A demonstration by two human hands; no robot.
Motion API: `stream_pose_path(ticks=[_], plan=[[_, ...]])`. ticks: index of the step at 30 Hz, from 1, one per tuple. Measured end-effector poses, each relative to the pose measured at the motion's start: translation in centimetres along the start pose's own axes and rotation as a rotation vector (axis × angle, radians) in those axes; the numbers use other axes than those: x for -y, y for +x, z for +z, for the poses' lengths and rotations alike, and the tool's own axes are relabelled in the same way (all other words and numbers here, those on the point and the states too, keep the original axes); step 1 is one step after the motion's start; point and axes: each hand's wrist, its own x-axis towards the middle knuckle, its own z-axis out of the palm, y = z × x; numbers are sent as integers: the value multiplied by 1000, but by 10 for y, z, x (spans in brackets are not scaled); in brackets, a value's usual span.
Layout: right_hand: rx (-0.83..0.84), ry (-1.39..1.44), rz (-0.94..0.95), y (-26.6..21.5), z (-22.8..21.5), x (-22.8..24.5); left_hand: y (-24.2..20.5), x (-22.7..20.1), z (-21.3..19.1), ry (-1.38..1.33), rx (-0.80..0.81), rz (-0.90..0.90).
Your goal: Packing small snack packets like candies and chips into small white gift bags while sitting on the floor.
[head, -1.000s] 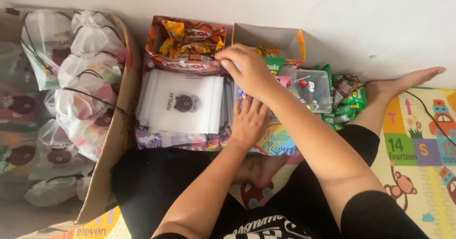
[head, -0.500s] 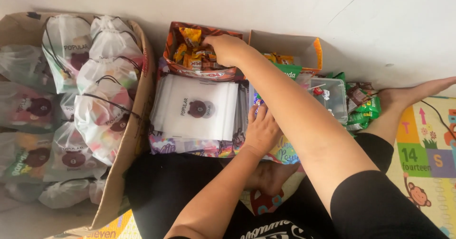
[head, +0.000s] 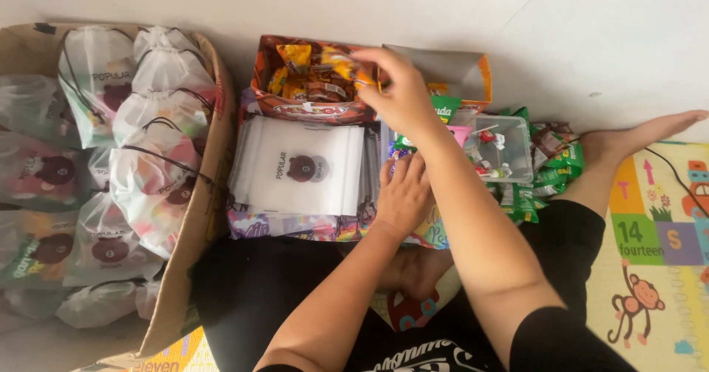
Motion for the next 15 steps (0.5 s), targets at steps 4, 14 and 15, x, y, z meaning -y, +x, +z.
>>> stream_pose_path(ticks=[4,14,15], plan=[[-220,422,271,-65,-33,-7,-5,4,19,-102,-91,11],[-244,599,554,-151,-81,-11,19,-11,-29,-943,-228,-456],[-171,485,494,-154,-82,-9,20,-12,-28,-977,-193,-538]])
